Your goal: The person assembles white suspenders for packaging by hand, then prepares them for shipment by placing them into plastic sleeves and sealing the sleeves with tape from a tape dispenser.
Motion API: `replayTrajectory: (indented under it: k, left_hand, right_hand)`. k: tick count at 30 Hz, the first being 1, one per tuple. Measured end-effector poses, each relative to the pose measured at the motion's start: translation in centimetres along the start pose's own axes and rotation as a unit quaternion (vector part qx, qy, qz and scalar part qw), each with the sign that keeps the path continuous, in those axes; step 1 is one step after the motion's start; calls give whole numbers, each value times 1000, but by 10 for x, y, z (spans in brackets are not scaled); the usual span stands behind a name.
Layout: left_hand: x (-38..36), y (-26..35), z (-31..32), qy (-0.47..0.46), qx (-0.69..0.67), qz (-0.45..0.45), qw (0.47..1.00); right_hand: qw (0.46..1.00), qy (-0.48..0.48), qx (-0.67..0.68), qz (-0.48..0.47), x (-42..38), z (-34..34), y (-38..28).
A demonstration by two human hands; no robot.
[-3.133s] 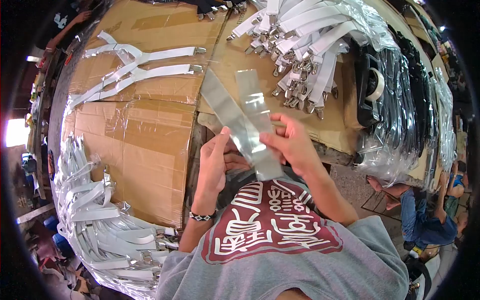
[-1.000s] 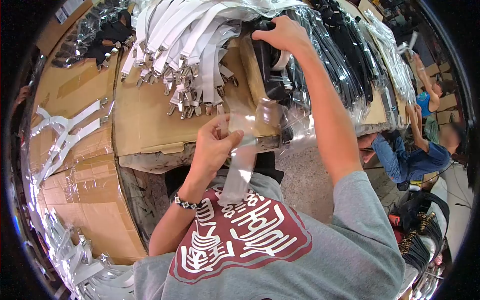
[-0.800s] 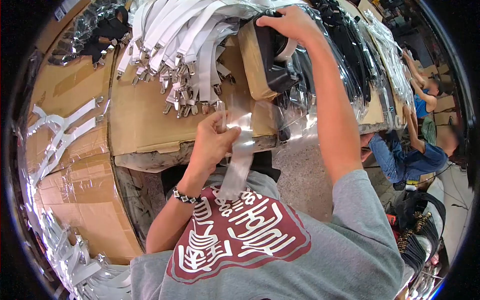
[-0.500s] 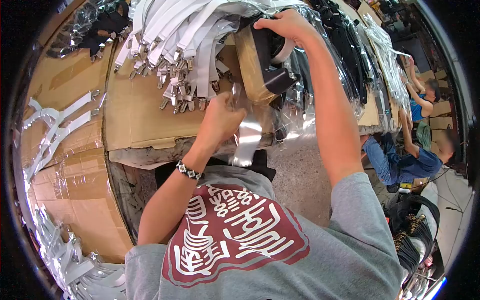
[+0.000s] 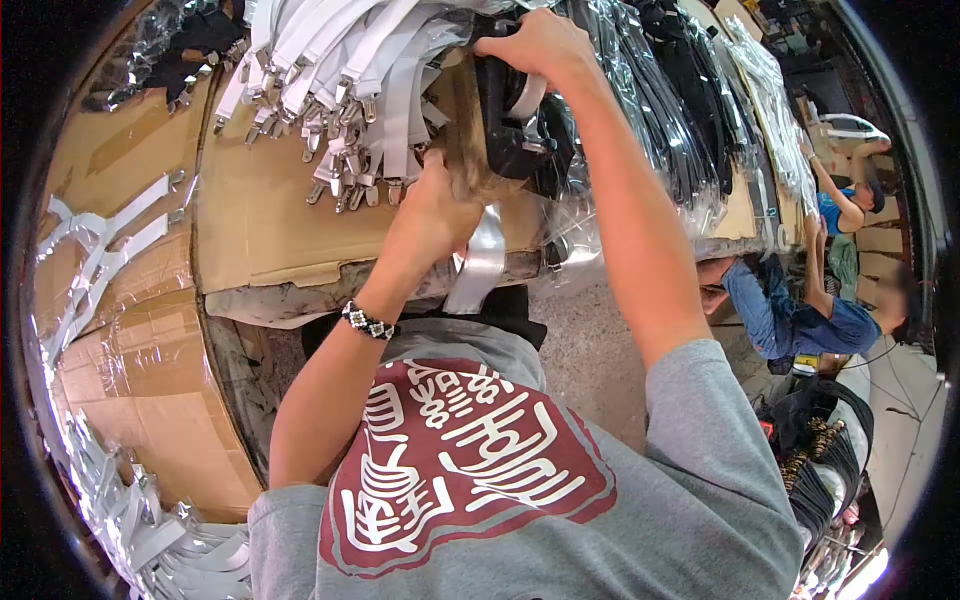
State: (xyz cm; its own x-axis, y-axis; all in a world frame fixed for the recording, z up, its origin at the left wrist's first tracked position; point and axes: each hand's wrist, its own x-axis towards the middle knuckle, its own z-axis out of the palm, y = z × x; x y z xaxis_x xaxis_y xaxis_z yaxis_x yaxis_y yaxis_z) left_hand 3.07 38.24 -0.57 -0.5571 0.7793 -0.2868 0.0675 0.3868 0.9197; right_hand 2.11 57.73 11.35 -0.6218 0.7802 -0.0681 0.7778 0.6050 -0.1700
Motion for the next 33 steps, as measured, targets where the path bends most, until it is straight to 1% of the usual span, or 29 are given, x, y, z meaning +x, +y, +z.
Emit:
replayTrajectory:
  k: [2,4,5,7,9,11,14,17,20,23,26,27,30,33]
  left_hand:
    - [-12,22,-8,-13,-15,-38,999]
    - [-10,12,-6,22,34,17,999]
    - [-9,8,-7,40,60,45,996]
    - [-14,9,-13,30,103,53,993]
    - [-18,5,-16,49,158,101,981]
    - [-21,-3,-15,95,224,187,952]
    - [-22,-6,-14,59,188,143,970]
    - [-22,-3,-12,47,146,101,983]
    - [-18,-8,-8,96,137,118,979]
    - [-16,2,-2,161,229,128,952]
    - [-9,5,0,118,239,84,960]
    - [-6,2,1,117,236,80,961]
    - [0,-7,3,119,233,75,962]
    - [0,-8,3,126,233,82,961]
  right_hand:
    - [1000,-19,0,-3,-6,-4,-4]
    - [999,-42,-2,-13,-8,-7,-6]
    - [999,-28,-9,-21,-9,-6,-6]
    - [999,-14,-11,-38,-7,-1,-3]
    - [999,-5,-12,-41,-7,1,-1]
    - [999,-1,-9,-32,-8,0,-2]
    - [999,22,4,-30,-9,3,-1]
    - [999,8,9,-30,-6,3,4]
    - [999,2,16,-32,-7,1,6]
    - [998,-39,39,-3,-9,-9,6]
    - [999,1,53,-1,-4,-3,15]
    - [998,-9,55,1,-1,-4,17]
    - [998,19,54,-20,6,1,23]
    - [997,-3,69,-23,3,-6,21]
